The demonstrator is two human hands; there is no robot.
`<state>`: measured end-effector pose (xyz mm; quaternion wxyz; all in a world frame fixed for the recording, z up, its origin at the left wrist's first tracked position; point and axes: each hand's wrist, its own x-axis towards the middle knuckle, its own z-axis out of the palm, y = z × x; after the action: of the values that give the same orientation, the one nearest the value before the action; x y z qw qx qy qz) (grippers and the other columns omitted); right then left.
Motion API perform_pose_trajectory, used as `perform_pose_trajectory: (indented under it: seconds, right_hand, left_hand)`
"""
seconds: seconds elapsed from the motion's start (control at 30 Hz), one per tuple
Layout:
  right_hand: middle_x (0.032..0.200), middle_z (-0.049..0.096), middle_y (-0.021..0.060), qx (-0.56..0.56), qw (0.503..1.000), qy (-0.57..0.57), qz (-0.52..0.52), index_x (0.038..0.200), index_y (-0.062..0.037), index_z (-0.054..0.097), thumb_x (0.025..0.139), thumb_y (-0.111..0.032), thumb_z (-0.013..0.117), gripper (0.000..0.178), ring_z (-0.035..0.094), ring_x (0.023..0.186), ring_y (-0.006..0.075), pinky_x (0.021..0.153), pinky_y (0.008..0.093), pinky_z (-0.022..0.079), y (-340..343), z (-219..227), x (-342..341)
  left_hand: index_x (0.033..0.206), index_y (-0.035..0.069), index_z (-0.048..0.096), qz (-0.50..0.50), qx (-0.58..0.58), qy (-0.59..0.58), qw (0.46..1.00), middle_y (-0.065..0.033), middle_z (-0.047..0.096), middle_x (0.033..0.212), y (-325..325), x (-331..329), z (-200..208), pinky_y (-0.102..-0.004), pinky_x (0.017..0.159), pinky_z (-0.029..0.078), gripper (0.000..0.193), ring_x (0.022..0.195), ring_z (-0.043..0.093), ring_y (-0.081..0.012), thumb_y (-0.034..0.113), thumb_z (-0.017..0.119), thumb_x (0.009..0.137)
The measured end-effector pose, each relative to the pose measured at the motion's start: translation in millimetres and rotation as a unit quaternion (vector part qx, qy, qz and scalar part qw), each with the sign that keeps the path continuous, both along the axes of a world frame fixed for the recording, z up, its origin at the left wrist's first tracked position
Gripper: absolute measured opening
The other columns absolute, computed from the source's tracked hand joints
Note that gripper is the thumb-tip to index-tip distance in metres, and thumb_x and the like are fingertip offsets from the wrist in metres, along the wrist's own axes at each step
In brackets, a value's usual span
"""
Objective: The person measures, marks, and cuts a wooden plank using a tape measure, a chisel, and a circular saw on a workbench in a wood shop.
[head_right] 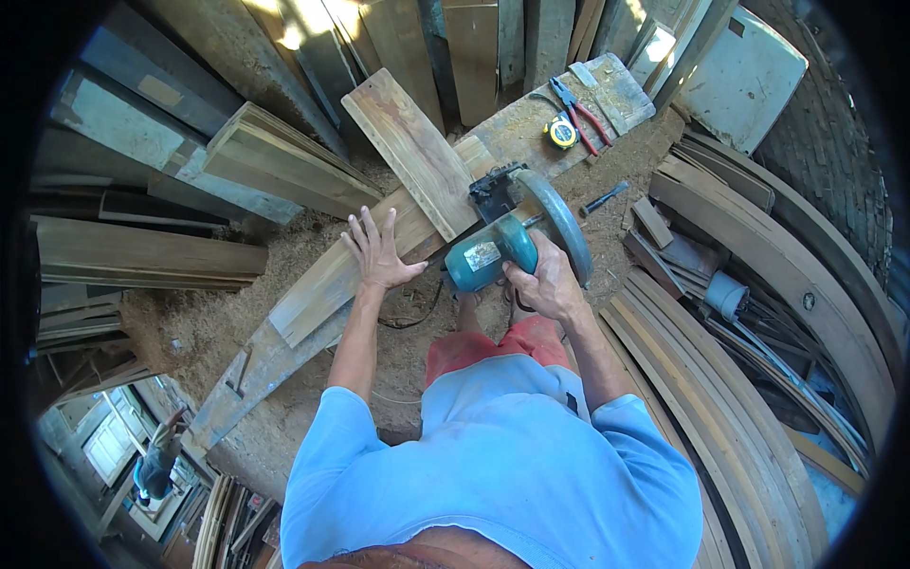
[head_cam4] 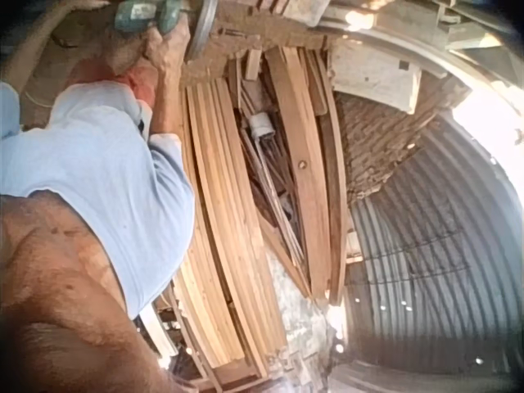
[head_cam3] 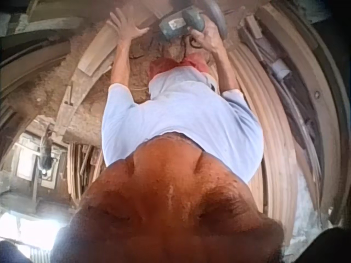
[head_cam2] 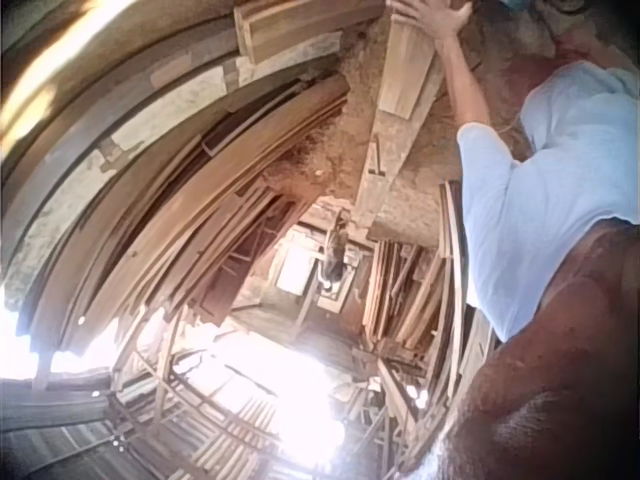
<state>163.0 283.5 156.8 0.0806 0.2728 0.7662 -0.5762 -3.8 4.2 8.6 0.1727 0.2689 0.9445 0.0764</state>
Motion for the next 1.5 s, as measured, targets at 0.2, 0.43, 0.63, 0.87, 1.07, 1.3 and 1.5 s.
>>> perform_pose_trajectory:
  seconds: [0.2,0.43,0.63,0.87,1.07,1.3,1.5]
  right_hand:
    - [0.1,0.064,0.0118,-0.022,0.999,0.039,0.005,0.117,0.0016,0.063,0.085,-0.012,0.071,0.036,0.06,0.093,0.024,0.088,0.0378,0.049,-3,4,-4]
    - [0.099,0.064,0.0126,-0.009,0.999,0.027,0.033,0.116,0.0023,0.063,0.085,-0.013,0.071,0.035,0.061,0.092,0.0252,0.088,0.0392,0.049,-12,4,-12]
    - [0.096,0.062,0.0142,-0.05,0.998,0.023,0.034,0.113,0.0022,0.062,0.086,-0.015,0.071,0.033,0.061,0.089,0.0269,0.085,0.0398,0.049,-20,-1,-18]
    - [0.09,0.065,0.0177,-0.009,0.998,0.032,0.053,0.107,0.0023,0.061,0.086,-0.014,0.071,0.029,0.066,0.086,0.032,0.082,0.0433,0.051,-30,-11,-22]
    - [0.094,0.063,0.0166,-0.019,0.997,0.024,0.069,0.11,0.0015,0.061,0.087,-0.014,0.07,0.029,0.064,0.089,0.0311,0.084,0.0426,0.05,-37,-7,-31]
    - [0.096,0.063,0.0139,-0.033,0.996,0.034,0.077,0.112,0.002,0.062,0.086,-0.013,0.07,0.031,0.061,0.09,0.0263,0.086,0.0408,0.049,-43,-10,-38]
    - [0.098,0.064,0.0155,-0.047,0.995,0.048,0.079,0.113,0.0024,0.062,0.085,-0.011,0.069,0.032,0.062,0.092,0.0274,0.089,0.0414,0.05,-43,-18,-46]
  left_hand:
    - [0.157,0.036,0.036,-0.016,0.012,0.019,1.0,-0.0255,0.021,0.162,-7,-2,-11,-0.076,0.12,0.005,0.128,0.151,0.013,-0.0538,0.059,0.095,0.045]
    - [0.155,0.034,0.04,-0.01,-0.004,0.008,1.0,-0.0255,0.02,0.163,-8,-2,-11,-0.0755,0.12,0.005,0.124,0.152,0.011,-0.0531,0.058,0.094,0.045]
    - [0.15,0.03,0.044,-0.011,0.009,0.013,1.0,-0.0267,0.021,0.163,-11,-1,-15,-0.0768,0.119,0.004,0.119,0.152,0.012,-0.0535,0.059,0.094,0.046]
    - [0.147,0.03,0.045,-0.016,0.029,0.026,0.999,-0.027,0.024,0.161,-10,-1,-17,-0.0782,0.117,0.006,0.117,0.151,0.014,-0.0535,0.061,0.093,0.046]
    - [0.147,0.031,0.047,-0.014,0.047,0.035,0.998,-0.0263,0.024,0.161,-12,-2,-18,-0.0786,0.116,0.006,0.115,0.151,0.015,-0.0539,0.067,0.091,0.047]
    - [0.147,0.034,0.048,-0.007,0.041,0.047,0.998,-0.0263,0.022,0.164,-13,0,-25,-0.0774,0.118,0.004,0.112,0.152,0.013,-0.0547,0.071,0.089,0.05]
    - [0.149,0.034,0.047,-0.011,0.017,0.037,0.999,-0.0268,0.02,0.165,-12,0,-26,-0.0757,0.12,0.0,0.111,0.154,0.009,-0.0539,0.068,0.089,0.052]
